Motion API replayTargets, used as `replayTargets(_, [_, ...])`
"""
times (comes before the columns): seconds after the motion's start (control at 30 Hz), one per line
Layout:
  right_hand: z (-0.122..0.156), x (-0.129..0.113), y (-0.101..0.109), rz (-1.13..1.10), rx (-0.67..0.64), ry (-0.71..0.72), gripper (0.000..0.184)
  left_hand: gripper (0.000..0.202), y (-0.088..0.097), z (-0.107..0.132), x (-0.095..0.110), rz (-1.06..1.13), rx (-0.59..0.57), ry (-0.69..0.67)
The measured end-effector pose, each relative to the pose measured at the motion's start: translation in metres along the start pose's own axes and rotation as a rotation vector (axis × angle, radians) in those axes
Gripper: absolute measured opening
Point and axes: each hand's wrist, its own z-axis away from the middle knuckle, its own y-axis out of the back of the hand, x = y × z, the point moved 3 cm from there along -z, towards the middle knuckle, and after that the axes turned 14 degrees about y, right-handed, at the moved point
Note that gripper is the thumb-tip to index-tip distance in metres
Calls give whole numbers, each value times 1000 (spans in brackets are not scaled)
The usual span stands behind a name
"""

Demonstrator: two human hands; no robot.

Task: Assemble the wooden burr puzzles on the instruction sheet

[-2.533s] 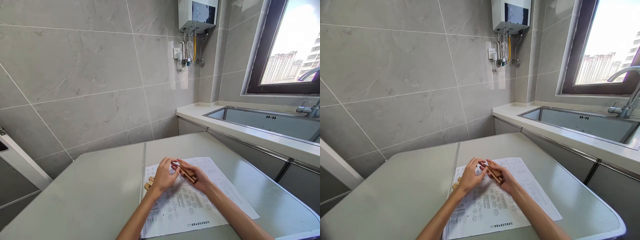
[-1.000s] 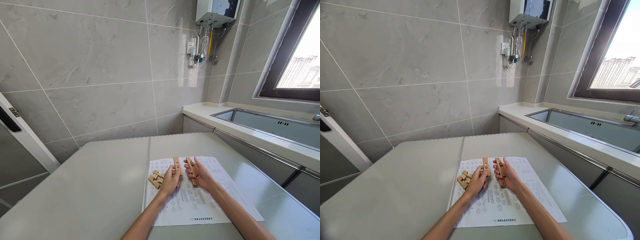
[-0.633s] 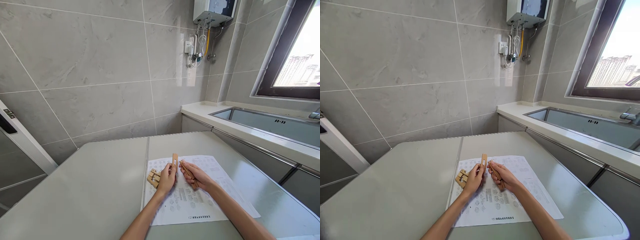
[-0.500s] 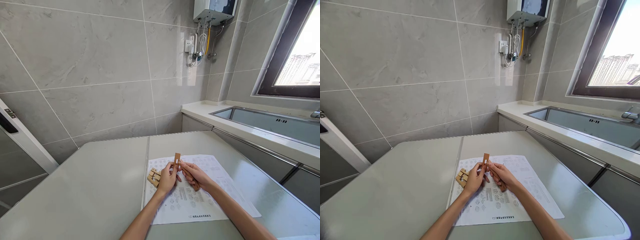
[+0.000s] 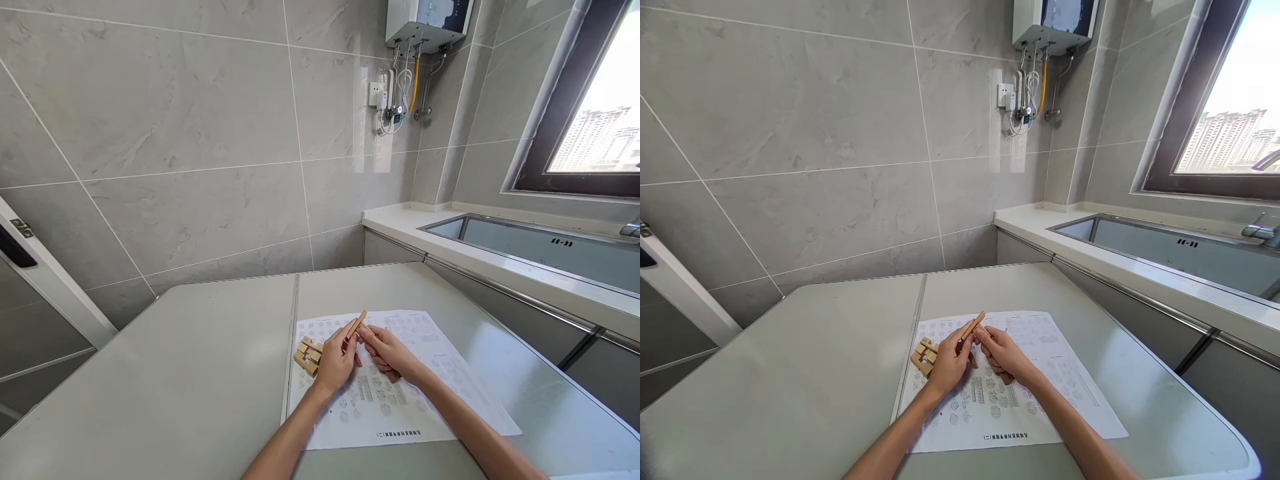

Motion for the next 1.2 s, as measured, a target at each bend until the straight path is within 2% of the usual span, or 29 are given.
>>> replayTargets(0.17, [3, 0, -1, -173, -84, -46, 53, 45, 1, -1, 1, 37, -42, 13])
replayTargets(0.4, [3, 5, 3, -193, -79, -57, 52, 46, 0, 3, -1, 25, -72, 2])
replayTargets(0.57, [2, 8, 2, -267, -89, -109, 52, 45, -1, 5, 2, 18, 13, -6])
replayTargets(0.73, [1, 7, 4, -404, -120, -152, 49, 50, -2, 1, -1, 142, 108, 75])
replayTargets(0.87, [2, 5, 6, -367, -159, -165, 49, 53, 2, -2, -9, 219, 198, 113])
replayTargets(1.0, [4, 2, 8, -336, -138, -156, 41, 53, 3, -1, -9, 218, 195, 117])
replayTargets(1.2, [7, 2, 9, -284, -113, -181, 44, 55, 3, 3, -1, 186, 170, 106])
